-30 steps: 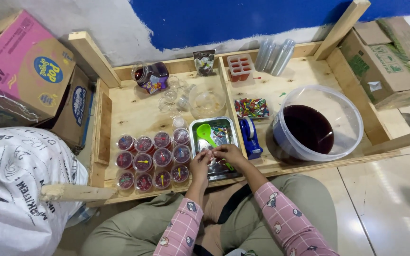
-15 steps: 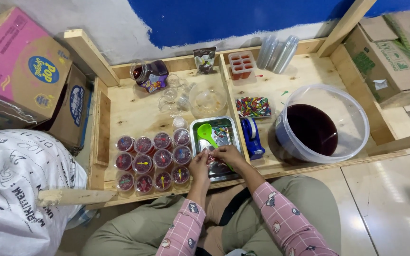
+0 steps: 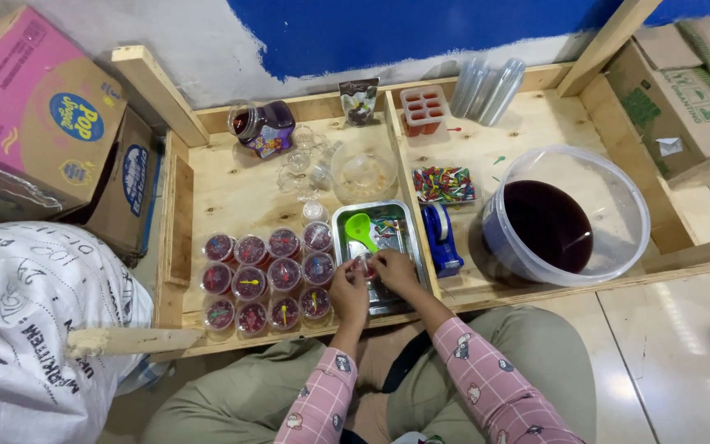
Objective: The person fills small plastic cups with a dark liquid from a large container, places lids on the cups, and organizes them in a tray.
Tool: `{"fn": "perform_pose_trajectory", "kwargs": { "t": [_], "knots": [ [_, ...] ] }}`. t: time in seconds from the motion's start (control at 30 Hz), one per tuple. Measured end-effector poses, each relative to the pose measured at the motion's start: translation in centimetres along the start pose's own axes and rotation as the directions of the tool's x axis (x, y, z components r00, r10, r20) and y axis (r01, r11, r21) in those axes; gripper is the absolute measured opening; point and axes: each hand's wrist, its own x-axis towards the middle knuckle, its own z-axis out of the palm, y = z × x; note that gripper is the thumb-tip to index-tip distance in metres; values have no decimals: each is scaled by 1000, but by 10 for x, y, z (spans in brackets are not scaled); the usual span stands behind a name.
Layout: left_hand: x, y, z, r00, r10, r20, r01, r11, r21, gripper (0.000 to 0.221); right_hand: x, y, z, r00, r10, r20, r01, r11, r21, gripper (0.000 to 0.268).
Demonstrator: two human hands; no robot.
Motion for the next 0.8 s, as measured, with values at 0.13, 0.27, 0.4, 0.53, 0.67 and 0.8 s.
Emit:
{"fn": "perform_pose_trajectory", "kwargs": {
  "t": [0.13,0.27,0.4,0.53,0.67,0.8],
  "knots": [
    [-8,18,-17,976,210,-63,-201,972,124,35,-1,-3,5,996,-71,-54,64,991,-119,20],
    [-12,30,-30,961,244,130,-272,921,278,43,1,-1,13,989,-112,-93,96,983,-159,21],
    [-12,32,-31,943,227,245,-313,858,407,44,-5,-13,8,988,-110,-108,91,983,-160,23],
    [-11,32,-31,927,212,311,-339,831,442,40,-8,-16,9,987,-109,-121,85,979,-186,23],
    [-12,34,-32,926,160,341,-314,829,463,45,-10,-22,6,988,-99,-120,71,974,-217,27],
    [-13,34,-32,935,152,320,-291,846,448,48,-14,-33,-3,993,-4,-116,-22,974,-223,29]
  ]
}}
